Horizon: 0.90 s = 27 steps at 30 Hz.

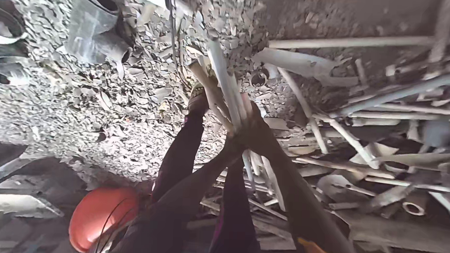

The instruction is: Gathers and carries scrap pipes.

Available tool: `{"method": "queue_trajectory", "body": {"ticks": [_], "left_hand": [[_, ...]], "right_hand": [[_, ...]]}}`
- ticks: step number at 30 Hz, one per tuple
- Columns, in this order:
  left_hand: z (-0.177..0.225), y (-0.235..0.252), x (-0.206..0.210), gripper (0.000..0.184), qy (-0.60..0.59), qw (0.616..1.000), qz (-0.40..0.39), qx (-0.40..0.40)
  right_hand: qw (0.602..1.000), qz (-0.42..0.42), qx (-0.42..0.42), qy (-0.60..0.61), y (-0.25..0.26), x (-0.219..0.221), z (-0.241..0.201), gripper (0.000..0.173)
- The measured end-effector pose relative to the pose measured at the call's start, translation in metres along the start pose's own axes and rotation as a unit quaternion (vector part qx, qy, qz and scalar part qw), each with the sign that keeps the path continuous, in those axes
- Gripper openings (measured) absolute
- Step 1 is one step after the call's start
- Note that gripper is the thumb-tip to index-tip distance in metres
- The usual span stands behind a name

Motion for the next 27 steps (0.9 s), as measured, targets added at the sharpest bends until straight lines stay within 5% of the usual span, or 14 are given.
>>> {"method": "queue_trajectory", "body": {"ticks": [2, 4, 7, 9, 11, 12, 15, 18, 21, 27], "left_hand": [[0.018, -0.024, 0.016, 0.047, 0.113, 0.992, -0.041, -0.031], [0.036, -0.052, 0.039, 0.051, 0.255, 0.961, -0.099, -0.04], [0.074, -0.101, 0.077, 0.049, 0.417, 0.882, -0.219, 0.002], [0.111, -0.141, 0.108, 0.044, 0.428, 0.857, -0.265, 0.112], [0.179, -0.202, 0.155, 0.041, 0.295, 0.918, -0.262, -0.042], [0.197, -0.227, 0.168, 0.046, 0.173, 0.951, -0.252, -0.052], [0.228, -0.287, 0.189, 0.084, -0.01, 0.95, -0.309, 0.035], [0.255, -0.331, 0.21, 0.092, 0.058, 0.928, -0.343, 0.137], [0.26, -0.382, 0.222, 0.094, 0.212, 0.871, -0.366, 0.251], [0.229, -0.48, 0.25, 0.064, 0.422, 0.765, -0.315, 0.371]], "right_hand": [[0.997, 0.037, 0.055, -0.049, -0.034, -0.002, -0.022, 0.126], [0.989, 0.105, 0.077, -0.066, -0.081, -0.005, -0.04, 0.109], [0.982, 0.19, 0.0, -0.004, -0.16, -0.008, -0.061, 0.097], [0.969, 0.231, -0.085, 0.038, -0.219, -0.011, -0.083, 0.09], [0.947, 0.262, -0.164, 0.089, -0.279, -0.008, -0.112, 0.085], [0.935, 0.277, -0.192, 0.109, -0.307, -0.004, -0.128, 0.086], [0.895, 0.329, -0.262, 0.148, -0.377, 0.008, -0.17, 0.083], [0.849, 0.357, -0.337, 0.194, -0.442, 0.016, -0.204, 0.081], [0.814, 0.361, -0.387, 0.238, -0.486, 0.043, -0.196, 0.085], [0.699, 0.426, -0.509, 0.267, -0.557, 0.11, -0.157, 0.082]]}}
Point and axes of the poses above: each hand's wrist, its own y-axis towards the middle knuckle, its own x-axis out of the palm, z = x × y, the point moved 3 cm from there along y, towards the middle knuckle, and after that the axes turned 15 degrees about -z, right-handed, at the moved point
